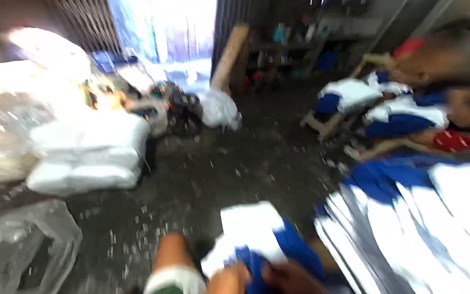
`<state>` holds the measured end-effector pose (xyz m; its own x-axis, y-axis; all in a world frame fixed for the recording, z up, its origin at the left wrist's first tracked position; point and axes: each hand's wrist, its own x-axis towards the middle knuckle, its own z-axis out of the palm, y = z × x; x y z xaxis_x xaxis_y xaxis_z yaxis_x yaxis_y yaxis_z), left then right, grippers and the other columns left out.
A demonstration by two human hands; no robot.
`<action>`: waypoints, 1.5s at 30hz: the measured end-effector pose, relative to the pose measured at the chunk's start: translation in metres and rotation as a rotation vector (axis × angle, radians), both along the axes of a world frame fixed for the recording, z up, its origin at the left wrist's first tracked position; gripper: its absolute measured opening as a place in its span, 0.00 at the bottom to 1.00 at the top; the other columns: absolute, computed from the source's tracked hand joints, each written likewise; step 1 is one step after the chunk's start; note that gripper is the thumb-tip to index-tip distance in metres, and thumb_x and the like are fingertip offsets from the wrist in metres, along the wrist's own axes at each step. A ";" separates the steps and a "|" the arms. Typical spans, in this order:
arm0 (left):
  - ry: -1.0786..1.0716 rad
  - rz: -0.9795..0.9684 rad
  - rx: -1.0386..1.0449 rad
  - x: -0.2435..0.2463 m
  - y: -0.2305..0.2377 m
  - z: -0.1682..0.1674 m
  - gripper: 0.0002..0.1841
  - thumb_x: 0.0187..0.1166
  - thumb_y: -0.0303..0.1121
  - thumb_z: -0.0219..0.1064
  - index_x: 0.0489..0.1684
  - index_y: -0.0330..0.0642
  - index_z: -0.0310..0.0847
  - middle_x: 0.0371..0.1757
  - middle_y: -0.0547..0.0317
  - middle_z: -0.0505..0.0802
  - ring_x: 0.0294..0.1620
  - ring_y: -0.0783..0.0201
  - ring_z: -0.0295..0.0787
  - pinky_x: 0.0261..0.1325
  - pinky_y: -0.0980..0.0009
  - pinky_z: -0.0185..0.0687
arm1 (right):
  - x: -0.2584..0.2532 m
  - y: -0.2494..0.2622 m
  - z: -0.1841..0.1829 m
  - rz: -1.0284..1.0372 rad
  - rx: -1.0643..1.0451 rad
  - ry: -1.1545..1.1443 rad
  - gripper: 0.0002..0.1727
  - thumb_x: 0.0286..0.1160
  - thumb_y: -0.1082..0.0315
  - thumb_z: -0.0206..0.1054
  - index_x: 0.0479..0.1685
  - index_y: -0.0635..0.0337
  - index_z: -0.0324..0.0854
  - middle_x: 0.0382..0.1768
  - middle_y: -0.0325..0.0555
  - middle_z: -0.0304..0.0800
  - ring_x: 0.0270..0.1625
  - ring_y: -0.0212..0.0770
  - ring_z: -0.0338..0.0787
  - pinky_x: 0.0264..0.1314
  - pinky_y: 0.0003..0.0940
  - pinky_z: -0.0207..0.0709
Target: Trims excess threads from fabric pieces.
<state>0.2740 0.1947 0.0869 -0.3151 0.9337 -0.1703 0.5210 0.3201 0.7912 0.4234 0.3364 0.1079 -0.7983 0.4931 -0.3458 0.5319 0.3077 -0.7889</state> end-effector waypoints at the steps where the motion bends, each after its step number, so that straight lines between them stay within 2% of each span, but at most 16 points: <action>1: -0.065 -0.011 -0.047 -0.002 -0.002 0.000 0.12 0.84 0.28 0.58 0.48 0.34 0.89 0.44 0.43 0.94 0.49 0.45 0.93 0.56 0.41 0.86 | 0.003 0.003 0.000 0.005 -0.065 -0.074 0.17 0.87 0.61 0.62 0.47 0.69 0.87 0.38 0.52 0.89 0.42 0.41 0.88 0.52 0.44 0.83; 3: -0.178 -0.006 -0.041 -0.008 -0.005 -0.013 0.15 0.88 0.33 0.54 0.42 0.37 0.88 0.40 0.55 0.93 0.46 0.58 0.91 0.55 0.53 0.85 | 0.005 0.004 -0.003 -0.019 -0.182 -0.164 0.16 0.88 0.58 0.61 0.42 0.61 0.86 0.29 0.38 0.79 0.32 0.29 0.76 0.40 0.30 0.72; 4: -0.211 0.022 0.014 -0.010 -0.003 -0.020 0.15 0.89 0.34 0.53 0.39 0.39 0.87 0.37 0.60 0.92 0.43 0.64 0.90 0.53 0.58 0.85 | 0.003 0.006 -0.005 -0.034 -0.166 -0.148 0.15 0.87 0.59 0.61 0.41 0.60 0.86 0.27 0.36 0.77 0.30 0.27 0.74 0.37 0.27 0.69; 6: -0.259 0.076 0.073 -0.007 -0.009 -0.029 0.15 0.88 0.34 0.54 0.35 0.43 0.86 0.35 0.66 0.92 0.40 0.70 0.89 0.50 0.63 0.86 | 0.007 -0.005 -0.006 -0.095 0.004 -0.075 0.12 0.85 0.62 0.65 0.43 0.62 0.86 0.29 0.42 0.82 0.30 0.33 0.79 0.36 0.33 0.76; 8: -0.281 0.110 0.061 -0.004 -0.014 -0.030 0.14 0.88 0.35 0.53 0.34 0.46 0.84 0.34 0.69 0.91 0.39 0.72 0.89 0.48 0.66 0.86 | 0.009 -0.019 0.005 -0.168 0.176 -0.051 0.18 0.85 0.56 0.66 0.56 0.63 0.79 0.39 0.49 0.84 0.35 0.41 0.84 0.40 0.42 0.83; 9: -0.278 0.122 0.052 -0.005 -0.014 -0.028 0.14 0.88 0.35 0.54 0.33 0.47 0.84 0.33 0.70 0.91 0.38 0.73 0.89 0.48 0.67 0.86 | 0.010 -0.023 0.012 -0.171 0.231 -0.013 0.22 0.85 0.51 0.63 0.61 0.61 0.77 0.45 0.48 0.83 0.37 0.39 0.84 0.40 0.41 0.83; 10: -0.270 0.129 0.043 -0.006 -0.014 -0.027 0.14 0.89 0.35 0.54 0.33 0.47 0.84 0.32 0.70 0.91 0.37 0.73 0.88 0.47 0.67 0.86 | 0.010 -0.026 0.021 -0.144 0.255 0.019 0.21 0.87 0.48 0.56 0.60 0.57 0.76 0.46 0.43 0.81 0.39 0.34 0.83 0.40 0.35 0.81; 11: -0.260 0.131 0.030 -0.006 -0.014 -0.025 0.14 0.89 0.35 0.54 0.33 0.47 0.83 0.31 0.69 0.90 0.37 0.73 0.88 0.46 0.66 0.85 | 0.011 -0.030 0.029 -0.089 0.266 0.044 0.22 0.90 0.46 0.48 0.57 0.53 0.78 0.45 0.38 0.80 0.40 0.30 0.82 0.41 0.31 0.80; 13: -0.240 0.119 0.016 -0.007 -0.015 -0.023 0.14 0.89 0.36 0.53 0.34 0.47 0.83 0.30 0.69 0.89 0.36 0.72 0.87 0.45 0.65 0.84 | 0.010 -0.035 0.038 0.055 0.272 0.042 0.24 0.93 0.46 0.44 0.50 0.51 0.82 0.41 0.35 0.79 0.40 0.28 0.82 0.40 0.28 0.79; 18: -0.212 0.085 0.034 -0.008 -0.014 -0.025 0.14 0.90 0.38 0.51 0.36 0.49 0.82 0.31 0.72 0.90 0.36 0.75 0.88 0.45 0.69 0.85 | 0.005 -0.041 0.018 0.255 0.502 -0.231 0.24 0.87 0.46 0.58 0.45 0.58 0.86 0.38 0.48 0.84 0.30 0.45 0.88 0.28 0.44 0.82; 24: -0.130 0.078 -0.015 -0.003 -0.016 -0.014 0.14 0.90 0.39 0.50 0.38 0.49 0.82 0.33 0.70 0.89 0.39 0.71 0.88 0.46 0.65 0.83 | -0.002 -0.042 0.018 0.335 0.676 -0.214 0.19 0.82 0.49 0.65 0.38 0.56 0.90 0.31 0.44 0.85 0.27 0.43 0.88 0.23 0.40 0.78; 28: -0.078 0.060 -0.041 -0.002 -0.016 -0.011 0.15 0.91 0.40 0.51 0.38 0.47 0.82 0.30 0.66 0.87 0.37 0.68 0.87 0.44 0.62 0.82 | -0.006 -0.043 0.015 0.383 0.769 -0.197 0.16 0.78 0.52 0.69 0.31 0.55 0.89 0.29 0.42 0.85 0.26 0.41 0.87 0.21 0.37 0.78; 35: -0.093 0.066 -0.015 -0.003 -0.018 -0.014 0.16 0.90 0.40 0.51 0.40 0.47 0.83 0.32 0.66 0.89 0.39 0.68 0.88 0.45 0.62 0.83 | -0.005 -0.044 0.013 0.355 0.782 -0.176 0.15 0.76 0.52 0.70 0.33 0.54 0.89 0.30 0.42 0.85 0.26 0.41 0.88 0.20 0.37 0.79; 41: -0.088 0.048 -0.020 -0.003 -0.017 -0.013 0.15 0.90 0.41 0.50 0.38 0.49 0.82 0.32 0.68 0.88 0.38 0.70 0.87 0.45 0.64 0.82 | -0.002 -0.045 0.010 0.344 0.849 -0.121 0.14 0.76 0.53 0.69 0.28 0.52 0.89 0.27 0.39 0.84 0.24 0.38 0.86 0.18 0.34 0.76; 43: -0.137 0.031 0.000 -0.006 -0.018 -0.015 0.15 0.90 0.41 0.50 0.38 0.50 0.82 0.33 0.70 0.88 0.38 0.72 0.87 0.46 0.66 0.82 | -0.002 -0.045 0.010 0.332 0.831 -0.121 0.15 0.76 0.53 0.68 0.29 0.52 0.89 0.26 0.39 0.84 0.23 0.38 0.86 0.18 0.34 0.76; 45: -0.257 0.032 0.105 -0.017 -0.022 -0.020 0.15 0.91 0.38 0.50 0.40 0.48 0.83 0.38 0.72 0.92 0.42 0.75 0.89 0.50 0.70 0.86 | 0.000 -0.042 0.013 0.281 0.728 -0.128 0.17 0.79 0.50 0.66 0.34 0.53 0.90 0.28 0.40 0.85 0.25 0.40 0.87 0.21 0.38 0.78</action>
<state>0.2573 0.1729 0.0668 -0.3033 0.9408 -0.1514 0.2896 0.2424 0.9260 0.4238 0.2944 0.1205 -0.9023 0.4166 -0.1111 0.4308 0.8593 -0.2758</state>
